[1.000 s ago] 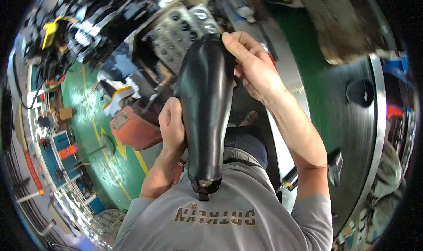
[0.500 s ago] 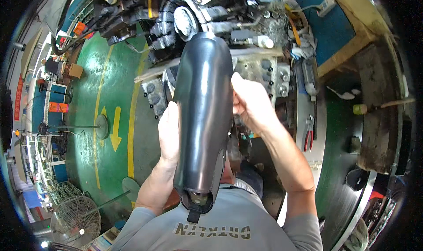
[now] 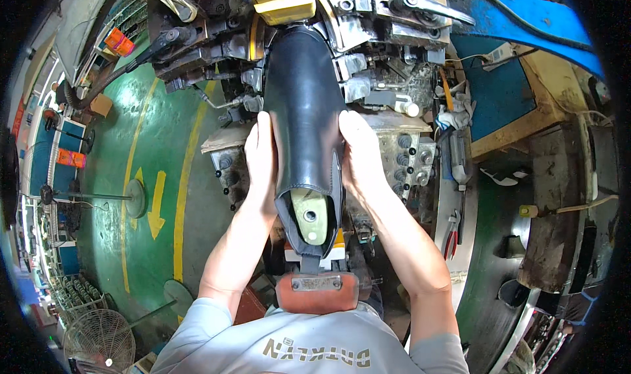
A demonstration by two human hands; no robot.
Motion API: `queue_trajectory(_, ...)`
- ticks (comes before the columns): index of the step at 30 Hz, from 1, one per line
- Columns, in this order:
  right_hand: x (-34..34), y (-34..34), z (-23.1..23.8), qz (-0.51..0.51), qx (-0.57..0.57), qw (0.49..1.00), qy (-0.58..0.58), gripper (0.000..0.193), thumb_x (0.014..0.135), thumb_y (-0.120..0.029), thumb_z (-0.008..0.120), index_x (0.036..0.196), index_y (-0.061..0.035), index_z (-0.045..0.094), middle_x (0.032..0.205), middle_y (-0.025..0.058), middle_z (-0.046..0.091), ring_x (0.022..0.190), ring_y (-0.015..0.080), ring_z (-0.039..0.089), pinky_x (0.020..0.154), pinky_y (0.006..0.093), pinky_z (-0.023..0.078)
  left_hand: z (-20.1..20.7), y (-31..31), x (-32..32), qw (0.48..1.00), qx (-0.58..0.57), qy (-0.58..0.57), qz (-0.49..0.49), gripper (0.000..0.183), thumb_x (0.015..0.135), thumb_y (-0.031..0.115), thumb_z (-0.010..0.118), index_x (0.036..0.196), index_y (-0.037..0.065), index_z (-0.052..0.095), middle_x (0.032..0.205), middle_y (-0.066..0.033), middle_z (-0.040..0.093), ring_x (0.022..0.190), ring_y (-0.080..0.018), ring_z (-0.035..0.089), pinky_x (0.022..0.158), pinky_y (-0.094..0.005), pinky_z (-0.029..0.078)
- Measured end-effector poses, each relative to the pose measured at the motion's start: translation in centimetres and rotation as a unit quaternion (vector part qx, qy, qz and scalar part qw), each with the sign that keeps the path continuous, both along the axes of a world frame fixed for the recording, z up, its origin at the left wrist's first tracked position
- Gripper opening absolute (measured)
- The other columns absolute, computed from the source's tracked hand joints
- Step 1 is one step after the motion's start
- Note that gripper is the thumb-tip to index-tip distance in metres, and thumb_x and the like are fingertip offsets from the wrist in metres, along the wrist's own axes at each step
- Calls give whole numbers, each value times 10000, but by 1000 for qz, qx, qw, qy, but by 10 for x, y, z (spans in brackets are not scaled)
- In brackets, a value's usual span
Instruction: The person picks up black shoe uppers from a conveyor belt and places them onto a machine fixture. They operate the machine to process the shoes, then remove them and return them to the belt. This cycle is repeated for multiple shoes throughout the clip.
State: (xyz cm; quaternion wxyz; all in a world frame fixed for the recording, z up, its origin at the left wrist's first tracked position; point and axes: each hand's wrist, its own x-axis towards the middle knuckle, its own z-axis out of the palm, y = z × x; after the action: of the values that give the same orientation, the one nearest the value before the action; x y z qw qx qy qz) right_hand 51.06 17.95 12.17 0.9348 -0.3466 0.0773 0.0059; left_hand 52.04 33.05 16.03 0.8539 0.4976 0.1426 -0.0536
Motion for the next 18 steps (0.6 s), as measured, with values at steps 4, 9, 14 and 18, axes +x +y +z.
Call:
queue_trajectory(4,14,7,-3,-13,-23,1000,5,169,972,-244,592,993,-77,598,919,-12,594,824,81,558,775,262,494,-6,-3,15,998,53,-8,31,371,1028,388,455,963,48,589,878,-8,581,791,-94,528,727,-263,457)
queue_trajectory(9,30,7,-25,-7,-20,1000,-23,194,985,-273,576,1024,-83,588,927,-17,579,855,71,537,766,262,490,-28,-3,25,994,87,-42,42,364,1032,383,452,963,55,595,871,14,567,808,-79,502,744,-254,435)
queue_trajectory(14,24,3,-1,37,89,995,18,281,970,-287,586,1128,-56,565,1012,58,623,927,155,609,832,330,543,2,-7,19,1000,-4,6,16,368,1039,370,428,1097,44,587,986,-28,617,865,-111,576,798,-265,479)
queue_trajectory(18,20,4,14,96,130,987,6,372,967,-292,578,1204,-7,540,1090,121,634,949,208,648,851,373,568,-5,0,21,999,-40,-23,-25,375,1042,364,410,1121,35,572,1015,-55,620,881,-136,594,794,-296,506)
